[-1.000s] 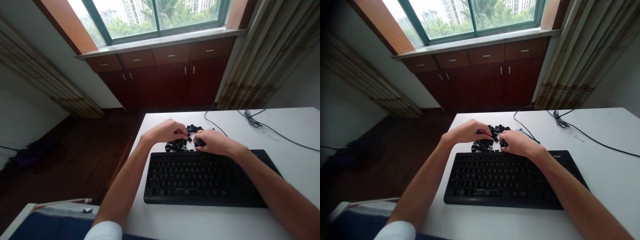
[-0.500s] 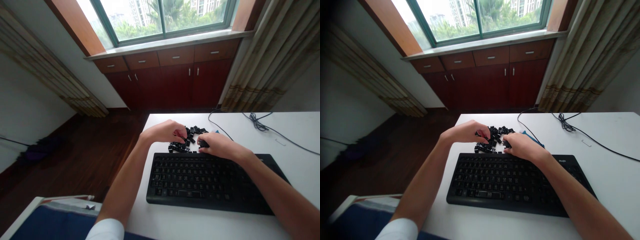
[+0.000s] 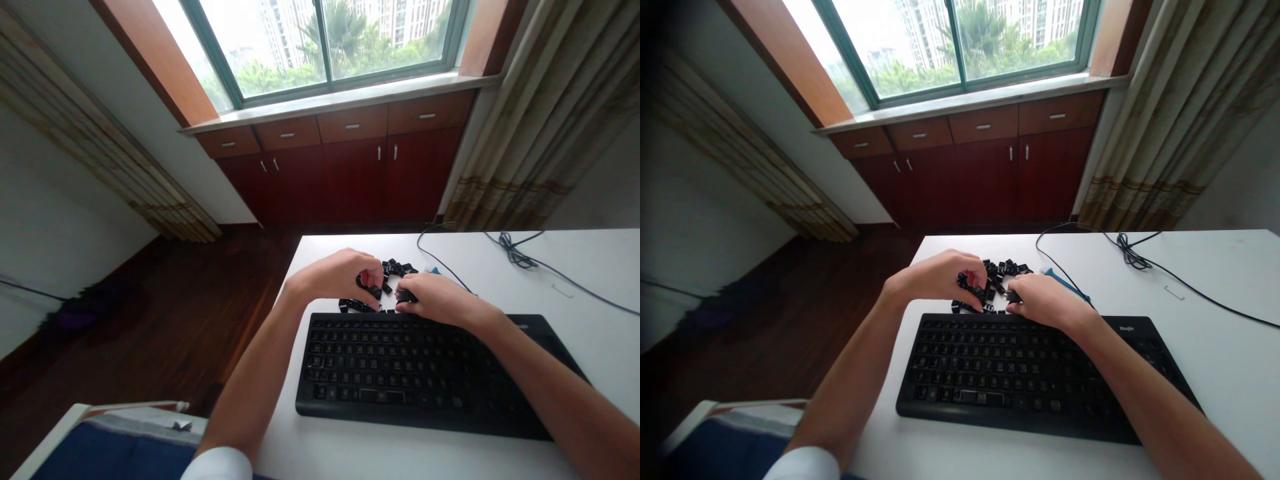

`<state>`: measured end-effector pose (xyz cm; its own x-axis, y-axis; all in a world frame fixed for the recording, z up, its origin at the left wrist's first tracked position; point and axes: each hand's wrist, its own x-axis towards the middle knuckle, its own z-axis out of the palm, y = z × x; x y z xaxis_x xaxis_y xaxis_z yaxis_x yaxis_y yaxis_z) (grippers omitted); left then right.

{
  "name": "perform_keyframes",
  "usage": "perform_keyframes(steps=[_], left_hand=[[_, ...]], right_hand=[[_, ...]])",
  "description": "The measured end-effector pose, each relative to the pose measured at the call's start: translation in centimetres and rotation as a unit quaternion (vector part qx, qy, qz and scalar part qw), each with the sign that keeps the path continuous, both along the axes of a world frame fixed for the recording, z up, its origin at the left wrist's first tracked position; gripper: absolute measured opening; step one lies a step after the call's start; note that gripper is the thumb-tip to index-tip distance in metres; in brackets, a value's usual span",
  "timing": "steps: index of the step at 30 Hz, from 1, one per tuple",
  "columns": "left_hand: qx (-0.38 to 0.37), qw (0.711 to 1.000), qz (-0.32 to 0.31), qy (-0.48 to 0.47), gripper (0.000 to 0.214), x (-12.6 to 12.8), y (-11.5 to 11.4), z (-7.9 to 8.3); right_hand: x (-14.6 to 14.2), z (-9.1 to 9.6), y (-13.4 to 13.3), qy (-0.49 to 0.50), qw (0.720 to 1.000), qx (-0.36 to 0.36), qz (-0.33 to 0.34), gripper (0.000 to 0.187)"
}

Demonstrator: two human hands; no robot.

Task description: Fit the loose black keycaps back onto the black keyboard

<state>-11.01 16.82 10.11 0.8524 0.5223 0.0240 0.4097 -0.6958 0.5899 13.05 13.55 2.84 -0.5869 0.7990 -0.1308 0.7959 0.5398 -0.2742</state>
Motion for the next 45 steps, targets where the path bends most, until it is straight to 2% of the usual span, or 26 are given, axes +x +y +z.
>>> perform_keyframes(steps=[8,18,23,31,35,39,42,45], left_hand=[[0.019,1.0,0.002,0.023,0.022,0.1,-0.2,0.2],[-0.094,0.994,0.009,-0.056,0.025,-0.4,0.5,-0.5],[-0.126,0.988,0.022,-0.085,0.027,-0.1,0.4,-0.6],[-0.274,0.942,-0.085,-0.175,0.027,1.2,-1.1,-0.3],[-0.332,0.921,-0.096,-0.18,0.034,2.3,-2.1,-0.5],[-0.342,0.918,-0.069,-0.189,0.033,3.2,-2.9,-0.3],[-0.33,0.914,-0.044,-0.233,0.032,3.3,-3.3,-0.2],[-0.304,0.912,-0.015,-0.277,0.033,3.4,-3.5,-0.2]], right_hand=[[-0.2,0.5,-0.2,0.007,1.0,-0.003,-0.004,0.019],[0.0,0.6,-0.1,0.015,1.0,-0.01,-0.001,0.018],[0.0,0.3,-0.1,0.015,1.0,-0.015,-0.007,0.021],[-0.2,0.7,-0.4,0.038,0.998,-0.041,-0.003,0.021],[-0.2,0.9,-0.3,0.06,0.996,-0.06,-0.003,0.022],[1.2,2.6,0.1,0.084,0.994,-0.063,-0.009,0.023],[3.3,5.3,-0.1,0.147,0.987,-0.042,-0.039,0.026],[4.9,8.4,-1.5,0.226,0.972,-0.013,-0.068,0.028]])
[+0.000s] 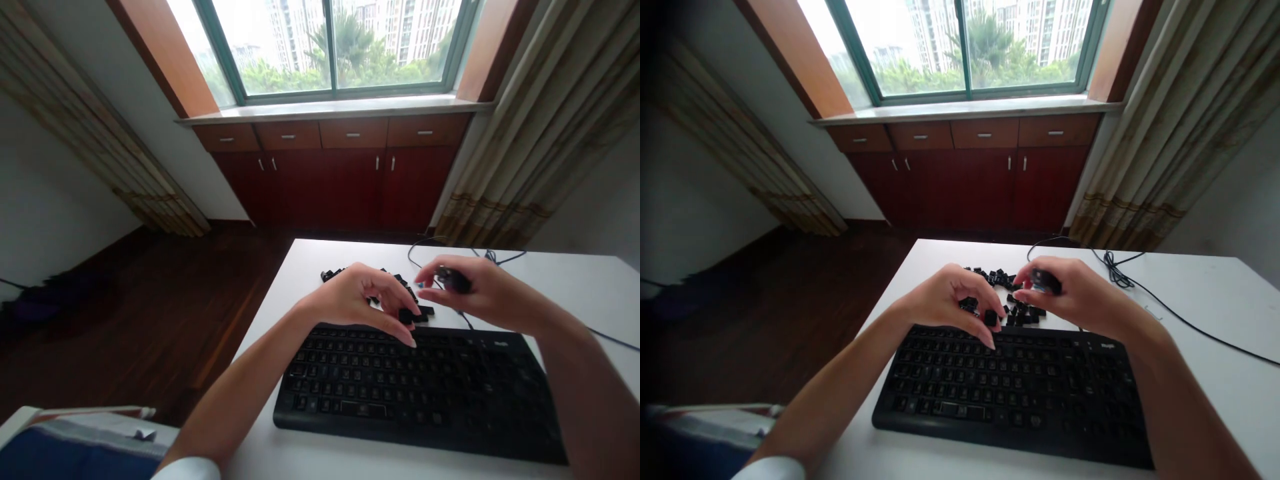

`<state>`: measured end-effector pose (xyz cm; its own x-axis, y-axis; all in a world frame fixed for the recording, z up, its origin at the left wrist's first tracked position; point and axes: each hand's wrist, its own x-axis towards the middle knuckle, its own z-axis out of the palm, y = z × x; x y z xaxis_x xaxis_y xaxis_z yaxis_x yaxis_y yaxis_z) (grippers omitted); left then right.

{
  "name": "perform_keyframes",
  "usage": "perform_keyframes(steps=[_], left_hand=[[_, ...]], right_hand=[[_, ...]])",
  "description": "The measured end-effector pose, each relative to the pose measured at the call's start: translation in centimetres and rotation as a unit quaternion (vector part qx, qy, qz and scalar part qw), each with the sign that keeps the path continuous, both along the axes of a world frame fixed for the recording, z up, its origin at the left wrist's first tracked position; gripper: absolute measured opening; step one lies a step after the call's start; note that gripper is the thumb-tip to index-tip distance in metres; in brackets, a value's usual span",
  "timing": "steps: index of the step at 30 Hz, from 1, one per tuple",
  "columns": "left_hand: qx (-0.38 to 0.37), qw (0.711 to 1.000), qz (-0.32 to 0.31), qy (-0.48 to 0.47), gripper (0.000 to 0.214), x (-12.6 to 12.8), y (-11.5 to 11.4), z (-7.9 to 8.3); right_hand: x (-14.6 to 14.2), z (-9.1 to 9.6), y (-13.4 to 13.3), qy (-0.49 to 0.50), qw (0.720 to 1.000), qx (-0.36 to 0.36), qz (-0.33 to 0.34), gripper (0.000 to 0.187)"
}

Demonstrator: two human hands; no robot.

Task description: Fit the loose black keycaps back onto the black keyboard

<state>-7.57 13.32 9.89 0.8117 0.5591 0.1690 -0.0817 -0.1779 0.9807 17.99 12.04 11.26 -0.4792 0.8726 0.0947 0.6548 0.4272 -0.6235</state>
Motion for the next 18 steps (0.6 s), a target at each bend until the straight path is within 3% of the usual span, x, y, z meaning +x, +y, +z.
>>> perform_keyframes(steps=[3,7,11,14,18], left_hand=[[0.006,0.999,0.042,-0.017,0.038,0.3,-0.2,-0.1],[0.008,0.998,0.057,-0.028,0.039,0.5,-0.7,0.2],[0.029,0.998,0.047,-0.019,0.038,0.5,-1.1,0.7],[0.031,0.999,0.032,-0.01,0.038,0.8,-1.3,0.8],[-0.033,0.999,0.031,-0.013,0.035,1.3,-2.2,-0.5]], right_hand=[[0.3,2.4,-2.3,0.029,0.999,0.013,0.028,0.024],[-0.6,3.7,-4.7,0.005,0.996,0.045,0.078,0.023],[-1.0,3.5,-5.0,-0.009,0.991,0.087,0.104,0.036],[-1.0,3.3,-4.8,-0.01,0.988,0.093,0.12,0.036],[-0.9,1.9,-5.4,0.004,0.989,0.091,0.118,0.034]])
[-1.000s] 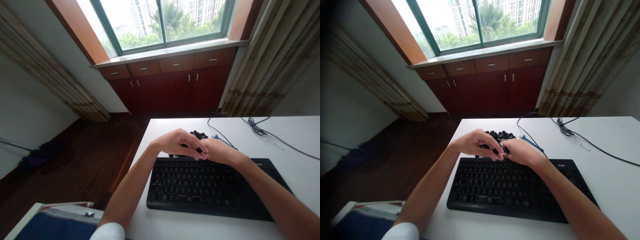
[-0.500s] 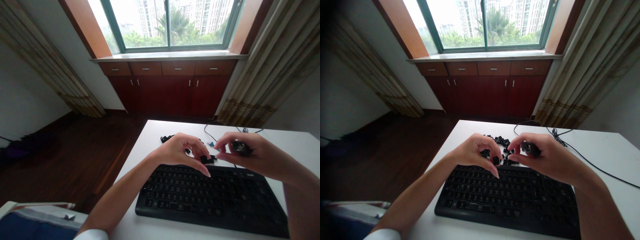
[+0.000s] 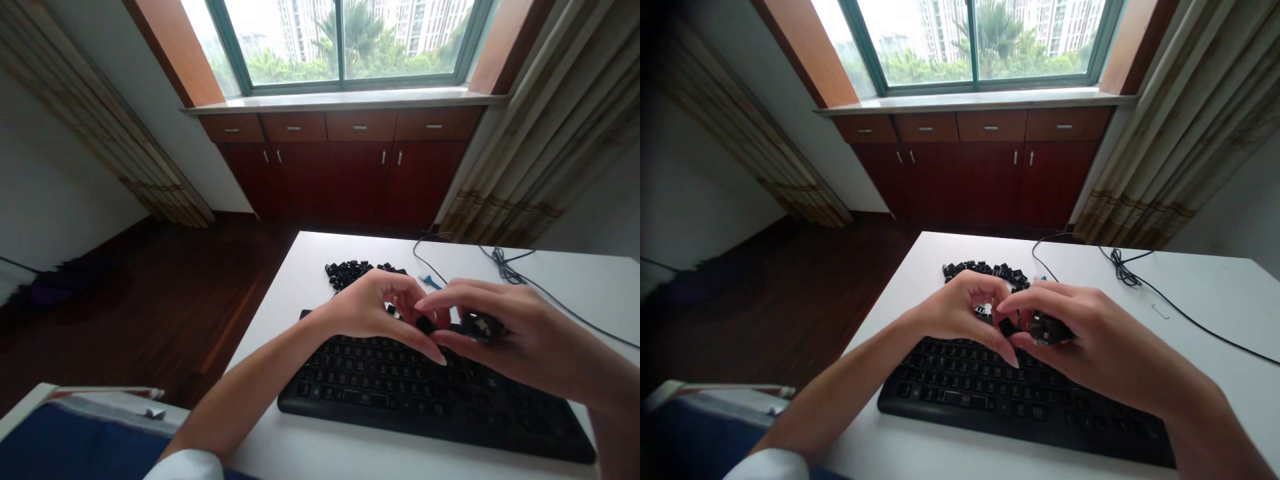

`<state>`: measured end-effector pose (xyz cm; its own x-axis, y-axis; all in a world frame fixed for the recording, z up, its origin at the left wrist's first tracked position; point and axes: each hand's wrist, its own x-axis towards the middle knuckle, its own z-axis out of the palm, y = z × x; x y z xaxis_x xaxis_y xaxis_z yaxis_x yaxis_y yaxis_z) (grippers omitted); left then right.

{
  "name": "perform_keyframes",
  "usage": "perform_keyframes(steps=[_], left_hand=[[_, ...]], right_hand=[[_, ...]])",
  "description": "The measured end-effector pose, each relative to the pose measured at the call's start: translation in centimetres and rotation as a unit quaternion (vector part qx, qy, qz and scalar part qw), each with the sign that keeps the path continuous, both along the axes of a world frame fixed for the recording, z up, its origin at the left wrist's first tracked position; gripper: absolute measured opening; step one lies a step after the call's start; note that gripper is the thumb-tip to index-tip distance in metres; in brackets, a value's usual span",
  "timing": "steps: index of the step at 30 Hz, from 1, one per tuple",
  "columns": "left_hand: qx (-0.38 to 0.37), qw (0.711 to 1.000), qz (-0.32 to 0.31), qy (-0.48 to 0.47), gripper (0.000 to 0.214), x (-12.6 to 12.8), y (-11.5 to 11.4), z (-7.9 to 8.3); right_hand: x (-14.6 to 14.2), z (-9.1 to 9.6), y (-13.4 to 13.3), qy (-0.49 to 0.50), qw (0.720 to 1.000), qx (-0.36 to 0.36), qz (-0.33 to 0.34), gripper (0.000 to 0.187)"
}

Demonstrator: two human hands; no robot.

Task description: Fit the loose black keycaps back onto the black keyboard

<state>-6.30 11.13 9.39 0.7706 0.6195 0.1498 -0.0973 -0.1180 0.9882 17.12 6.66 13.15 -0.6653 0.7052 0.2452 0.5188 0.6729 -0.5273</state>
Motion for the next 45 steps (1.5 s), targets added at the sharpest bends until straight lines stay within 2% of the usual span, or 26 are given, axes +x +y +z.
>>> perform_keyframes(steps=[4,7,11,14,17,20,23,25,28,33,36,40,45], left_hand=[[-0.067,0.997,0.006,0.039,0.036,-0.1,-2.6,-3.4],[-0.072,0.994,0.025,0.079,0.034,-0.6,-5.1,-5.7],[0.018,0.99,0.077,0.118,0.032,-0.8,-6.7,-6.9],[0.14,0.973,0.128,0.131,0.029,-1.0,-6.1,-6.7],[0.239,0.946,0.183,0.124,0.018,-2.1,-4.3,-6.5],[0.266,0.917,0.269,0.124,0.013,-3.8,-2.2,-6.5],[0.266,0.894,0.337,0.131,0.017,-5.1,-0.9,-6.7],[0.272,0.894,0.328,0.137,0.019,-5.4,-0.7,-6.9],[0.313,0.897,0.276,0.146,0.02,-5.3,-0.8,-7.6],[0.387,0.872,0.218,0.207,0.025,-5.1,-1.1,-8.9],[0.393,0.865,0.201,0.239,0.026,-5.3,-1.0,-9.4],[0.402,0.863,0.196,0.235,0.028,-5.4,-1.0,-9.7],[0.412,0.86,0.189,0.235,0.029,-5.2,-1.1,-9.7]], right_hand=[[0.6,-4.1,-2.1,0.043,0.998,-0.043,-0.008,0.025],[0.8,-7.5,-3.7,0.067,0.995,-0.074,0.018,0.024],[0.3,-10.5,-4.9,0.075,0.996,-0.05,0.021,0.032],[-0.2,-11.7,-5.3,0.083,0.996,-0.017,-0.009,0.04],[-0.3,-12.5,-5.7,0.061,0.997,0.036,-0.041,0.045],[-0.1,-13.1,-6.2,0.039,0.995,0.08,-0.04,0.048],[0.0,-13.4,-6.6,0.033,0.996,0.076,-0.021,0.053],[0.1,-13.6,-6.7,0.022,0.997,0.077,-0.014,0.054],[0.2,-14.0,-6.6,0.003,0.996,0.091,-0.015,0.052],[0.6,-14.1,-6.4,-0.028,0.995,0.092,-0.02,0.048],[0.6,-13.8,-6.1,-0.044,0.991,0.123,-0.007,0.045],[0.4,-13.4,-5.9,-0.048,0.984,0.173,-0.011,0.039],[0.1,-13.0,-5.9,-0.059,0.979,0.196,-0.012,0.037]])
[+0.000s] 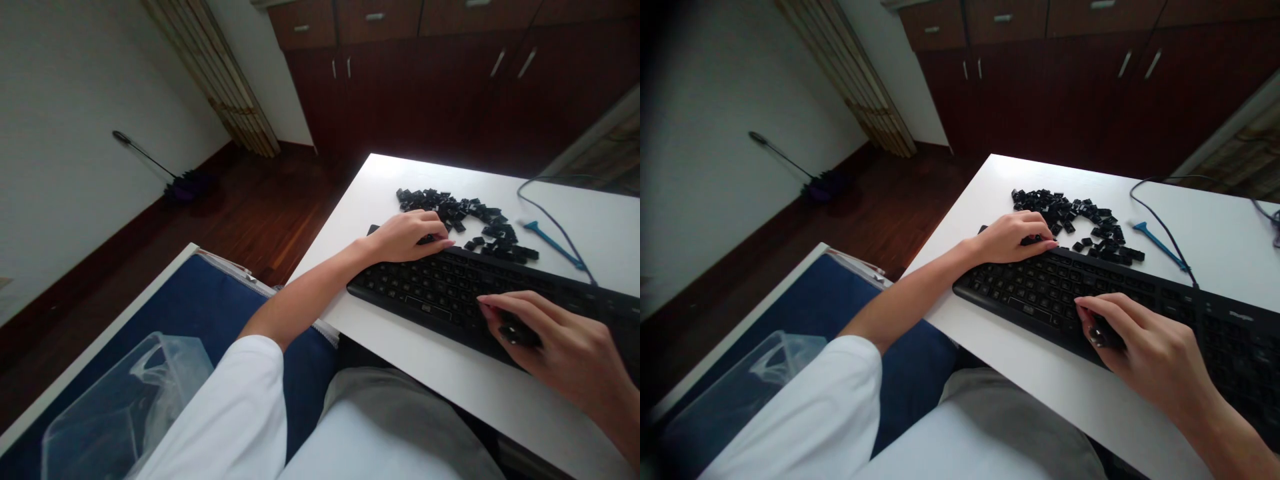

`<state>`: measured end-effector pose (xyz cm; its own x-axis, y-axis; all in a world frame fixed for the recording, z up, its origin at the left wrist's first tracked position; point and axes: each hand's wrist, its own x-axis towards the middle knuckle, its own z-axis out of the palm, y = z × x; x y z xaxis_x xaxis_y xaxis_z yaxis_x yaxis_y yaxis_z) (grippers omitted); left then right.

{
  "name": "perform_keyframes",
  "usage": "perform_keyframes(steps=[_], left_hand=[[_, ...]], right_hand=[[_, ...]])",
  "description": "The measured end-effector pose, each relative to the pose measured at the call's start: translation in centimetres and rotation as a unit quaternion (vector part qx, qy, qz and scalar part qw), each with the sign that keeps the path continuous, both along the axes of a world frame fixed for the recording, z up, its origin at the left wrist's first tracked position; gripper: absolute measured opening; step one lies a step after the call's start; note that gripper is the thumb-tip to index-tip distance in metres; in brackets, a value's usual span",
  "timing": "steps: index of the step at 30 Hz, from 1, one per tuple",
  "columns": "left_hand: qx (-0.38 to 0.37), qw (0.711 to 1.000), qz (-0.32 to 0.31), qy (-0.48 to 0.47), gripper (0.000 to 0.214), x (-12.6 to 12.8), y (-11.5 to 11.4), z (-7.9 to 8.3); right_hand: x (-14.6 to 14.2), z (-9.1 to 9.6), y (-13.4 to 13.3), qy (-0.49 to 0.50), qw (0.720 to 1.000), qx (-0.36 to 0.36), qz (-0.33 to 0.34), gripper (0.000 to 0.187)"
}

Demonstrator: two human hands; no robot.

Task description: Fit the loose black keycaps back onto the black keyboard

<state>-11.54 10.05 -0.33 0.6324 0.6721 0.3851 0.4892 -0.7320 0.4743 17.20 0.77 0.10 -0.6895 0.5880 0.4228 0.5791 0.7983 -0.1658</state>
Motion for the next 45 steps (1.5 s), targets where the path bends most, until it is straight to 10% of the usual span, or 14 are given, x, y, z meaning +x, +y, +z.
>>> perform_keyframes(steps=[37,45], left_hand=[[0.111,0.991,0.031,0.066,0.035,-0.3,-0.2,-0.4],[0.108,0.992,0.031,0.063,0.035,-0.5,-0.2,-0.4]], right_hand=[[-0.8,-0.3,1.0,-0.03,0.997,0.032,-0.061,0.027],[0.4,1.1,6.4,-0.095,0.982,-0.036,-0.161,0.037]])
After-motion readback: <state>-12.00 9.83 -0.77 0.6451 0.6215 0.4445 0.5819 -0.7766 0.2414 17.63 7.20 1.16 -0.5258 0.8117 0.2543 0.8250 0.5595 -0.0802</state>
